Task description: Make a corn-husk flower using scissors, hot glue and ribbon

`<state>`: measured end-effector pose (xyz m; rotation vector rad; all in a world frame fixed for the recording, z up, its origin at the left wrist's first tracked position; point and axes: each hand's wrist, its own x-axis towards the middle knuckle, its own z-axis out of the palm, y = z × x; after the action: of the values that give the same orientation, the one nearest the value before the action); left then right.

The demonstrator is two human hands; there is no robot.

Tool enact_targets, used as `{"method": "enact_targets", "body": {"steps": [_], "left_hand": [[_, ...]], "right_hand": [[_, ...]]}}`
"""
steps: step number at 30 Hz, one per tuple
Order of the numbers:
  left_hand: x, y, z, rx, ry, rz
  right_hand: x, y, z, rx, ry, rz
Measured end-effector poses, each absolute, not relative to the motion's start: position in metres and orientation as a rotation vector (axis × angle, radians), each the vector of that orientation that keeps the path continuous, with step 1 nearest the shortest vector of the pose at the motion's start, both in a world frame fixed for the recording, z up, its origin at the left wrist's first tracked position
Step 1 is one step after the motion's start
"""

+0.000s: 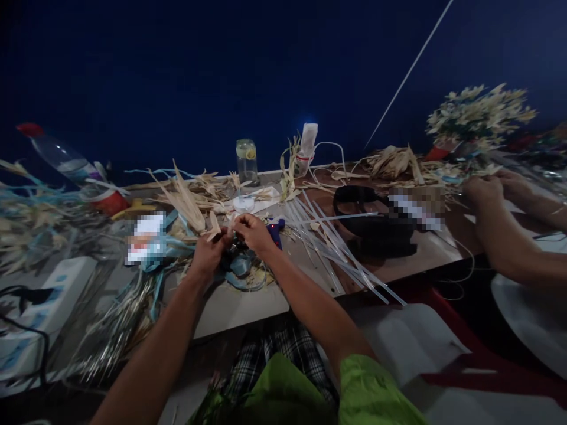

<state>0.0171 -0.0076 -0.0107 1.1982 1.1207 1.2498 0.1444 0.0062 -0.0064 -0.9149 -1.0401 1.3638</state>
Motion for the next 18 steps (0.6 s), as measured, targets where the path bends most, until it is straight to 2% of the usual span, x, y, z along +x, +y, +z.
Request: {"method": "enact_targets", "body": {"steps": [10,18], "left_hand": [[0.018,-0.01,-0.012,0.995,1.124,1.258],[0.019,-0.012,-0.011,1.187,1.236,1.218]], "right_hand": [[0.147,-0.002,0.0,-0.814,-0.96,1.479],[0.141,-0.004,0.002,-0.795,-0.819,1.485]]}}
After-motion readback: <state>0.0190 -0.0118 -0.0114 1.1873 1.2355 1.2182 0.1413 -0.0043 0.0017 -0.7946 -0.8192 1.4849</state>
